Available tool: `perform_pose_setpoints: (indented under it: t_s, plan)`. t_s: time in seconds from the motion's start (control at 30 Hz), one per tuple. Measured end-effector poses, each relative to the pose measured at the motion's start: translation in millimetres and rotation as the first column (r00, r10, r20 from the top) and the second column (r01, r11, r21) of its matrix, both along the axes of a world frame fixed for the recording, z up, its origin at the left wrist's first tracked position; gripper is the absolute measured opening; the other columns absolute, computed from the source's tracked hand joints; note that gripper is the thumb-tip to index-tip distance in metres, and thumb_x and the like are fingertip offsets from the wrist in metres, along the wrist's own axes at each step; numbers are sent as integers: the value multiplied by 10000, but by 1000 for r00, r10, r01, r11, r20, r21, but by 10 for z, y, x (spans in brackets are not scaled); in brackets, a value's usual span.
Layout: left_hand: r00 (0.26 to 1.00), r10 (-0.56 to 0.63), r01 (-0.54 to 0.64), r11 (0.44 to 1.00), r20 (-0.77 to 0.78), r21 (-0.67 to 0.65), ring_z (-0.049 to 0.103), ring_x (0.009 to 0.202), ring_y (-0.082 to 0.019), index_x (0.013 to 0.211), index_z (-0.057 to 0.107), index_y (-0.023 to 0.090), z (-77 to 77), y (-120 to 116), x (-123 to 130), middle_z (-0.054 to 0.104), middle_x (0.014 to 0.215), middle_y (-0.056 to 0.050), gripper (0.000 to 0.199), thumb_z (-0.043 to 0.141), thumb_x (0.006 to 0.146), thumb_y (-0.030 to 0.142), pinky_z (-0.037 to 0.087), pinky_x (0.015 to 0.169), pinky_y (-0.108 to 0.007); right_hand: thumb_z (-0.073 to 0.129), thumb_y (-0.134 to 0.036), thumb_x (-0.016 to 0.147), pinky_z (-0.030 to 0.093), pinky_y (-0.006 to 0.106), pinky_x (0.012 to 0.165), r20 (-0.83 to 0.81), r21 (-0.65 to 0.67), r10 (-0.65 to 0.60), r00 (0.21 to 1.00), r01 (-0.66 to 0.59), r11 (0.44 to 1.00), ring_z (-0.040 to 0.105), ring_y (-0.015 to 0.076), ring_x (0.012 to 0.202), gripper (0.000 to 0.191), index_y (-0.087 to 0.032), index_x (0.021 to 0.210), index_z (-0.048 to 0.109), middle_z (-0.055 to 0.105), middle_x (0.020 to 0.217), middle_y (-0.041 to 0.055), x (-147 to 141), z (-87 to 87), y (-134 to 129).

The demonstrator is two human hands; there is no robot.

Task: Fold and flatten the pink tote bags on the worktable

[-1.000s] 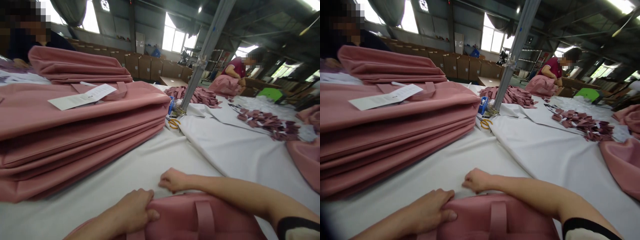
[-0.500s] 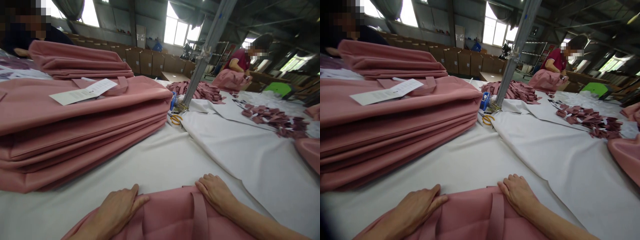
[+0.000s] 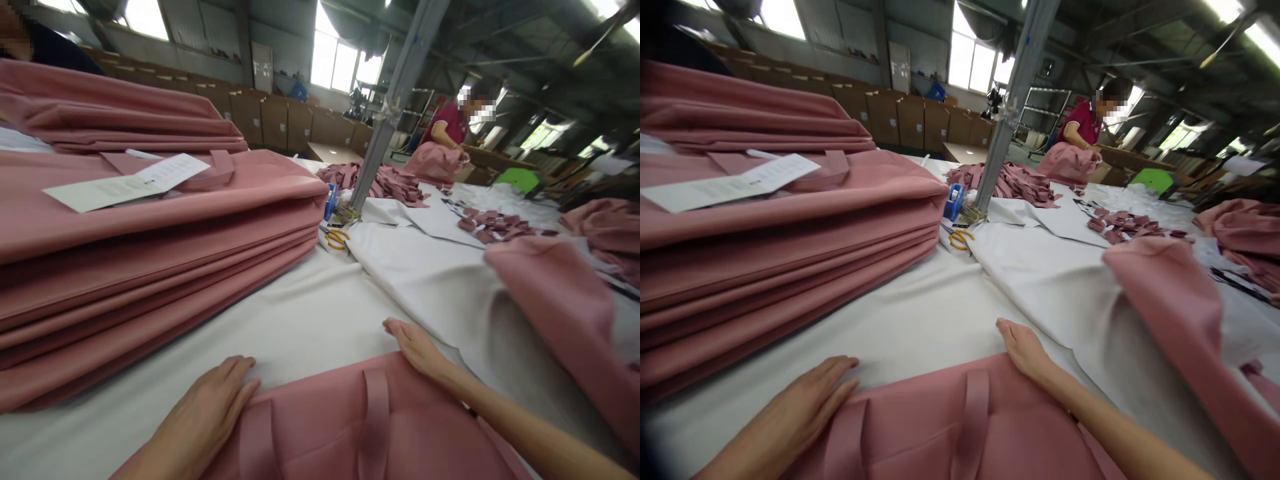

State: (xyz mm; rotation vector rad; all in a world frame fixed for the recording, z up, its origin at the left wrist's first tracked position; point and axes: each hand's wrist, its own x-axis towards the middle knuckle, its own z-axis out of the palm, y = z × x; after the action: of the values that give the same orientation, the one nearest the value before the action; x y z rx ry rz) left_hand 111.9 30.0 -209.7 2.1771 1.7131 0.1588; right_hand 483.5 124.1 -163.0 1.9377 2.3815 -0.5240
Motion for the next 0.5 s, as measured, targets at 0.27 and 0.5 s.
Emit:
perform_pose_setpoints:
  t_s: [0.27,0.5]
  plan:
    - [966,-38,119,944,-256,309,452,1287,-332,1494,175,266,-73,-724,-223,422,1461,-82,795,377,855,693,241,1106,-517,387,-437,923,367,547,1053,173,402,356,918,-396,825,420,326,1294,601,-316,1490,225,430,1431,15,270,-32,-837]
    - [967,-49,95,980,-249,177,452,1298,-285,1479,-20,234,-193,-718,-317,324,1497,-82,802,369,898,627,365,1043,-435,399,-364,932,315,558,1060,337,369,379,861,-492,789,388,293,1320,681,-221,1510,68,318,1497,78,601,-915,-844]
